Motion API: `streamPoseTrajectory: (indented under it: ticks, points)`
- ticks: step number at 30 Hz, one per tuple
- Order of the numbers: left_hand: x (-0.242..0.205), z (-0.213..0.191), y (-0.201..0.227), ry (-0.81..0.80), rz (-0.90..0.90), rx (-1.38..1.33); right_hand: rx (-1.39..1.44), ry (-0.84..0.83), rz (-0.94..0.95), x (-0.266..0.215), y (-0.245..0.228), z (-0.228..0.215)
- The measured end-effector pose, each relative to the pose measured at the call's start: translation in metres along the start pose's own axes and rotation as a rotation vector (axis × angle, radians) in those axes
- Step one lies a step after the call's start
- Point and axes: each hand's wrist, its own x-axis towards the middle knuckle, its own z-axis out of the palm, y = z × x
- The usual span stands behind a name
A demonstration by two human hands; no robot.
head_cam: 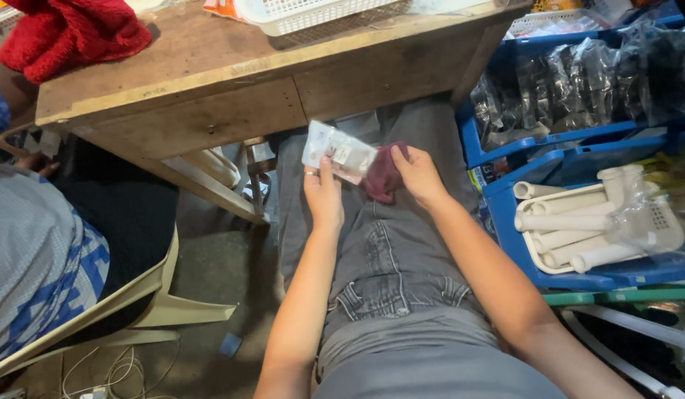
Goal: The person sits at a wooden table and repeatedly wipes a small rectangular package with a maroon cloth. They hold the package in one hand and rub the cloth over its surface, occasionally repositioning the package and cloth. The person briefly touches their face before resuming the wiping action.
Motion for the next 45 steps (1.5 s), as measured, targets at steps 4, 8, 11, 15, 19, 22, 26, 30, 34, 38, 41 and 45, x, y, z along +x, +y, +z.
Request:
streamPoseTrajectory:
  ticks: [4, 8, 11, 15, 19, 22, 26, 30, 34, 38, 41, 45]
  points:
    - [0.000, -0.001, -0.003, -0.038, 0.023, -0.060, 0.038, -0.024, 0.016, 0.001, 0.000, -0.003]
    - [-0.011, 0.015, 0.021, -0.086, 0.125, 0.120, 0.076, -0.010, 0.060, -0.002, -0.011, 0.000]
    - [-0.015, 0.022, 0.029, -0.085, 0.163, 0.137, 0.091, -0.039, 0.069, -0.003, -0.014, 0.001]
    - [-0.008, 0.004, 0.007, -0.076, 0.204, 0.131, 0.095, -0.052, 0.060, 0.000, -0.010, -0.002]
    - [-0.010, 0.000, 0.006, -0.077, 0.211, 0.132, 0.150, -0.027, 0.074, 0.001, -0.011, -0.001]
    - [-0.015, 0.005, 0.017, -0.114, 0.206, 0.239, 0.141, -0.037, 0.092, 0.002, -0.008, -0.003]
    - [-0.020, 0.021, 0.035, -0.228, 0.171, 0.447, 0.024, -0.108, 0.137, 0.006, 0.012, -0.013]
    - [-0.029, 0.041, 0.066, -0.282, 0.149, 0.605, 0.018, -0.189, 0.147, 0.007, 0.023, -0.019]
    - [-0.036, 0.046, 0.074, -0.430, 0.199, 0.726, -0.092, -0.260, 0.126, -0.002, -0.021, 0.005]
    - [-0.033, 0.040, 0.064, -0.540, 0.216, 0.680, -0.250, -0.196, 0.080, -0.004, -0.026, 0.011]
    - [-0.036, 0.046, 0.074, -0.574, 0.155, 0.658, -0.263, -0.146, 0.023, -0.004, -0.024, 0.015]
    - [-0.034, 0.042, 0.061, -0.562, 0.092, 0.632, -0.373, -0.059, -0.024, -0.006, -0.026, 0.025]
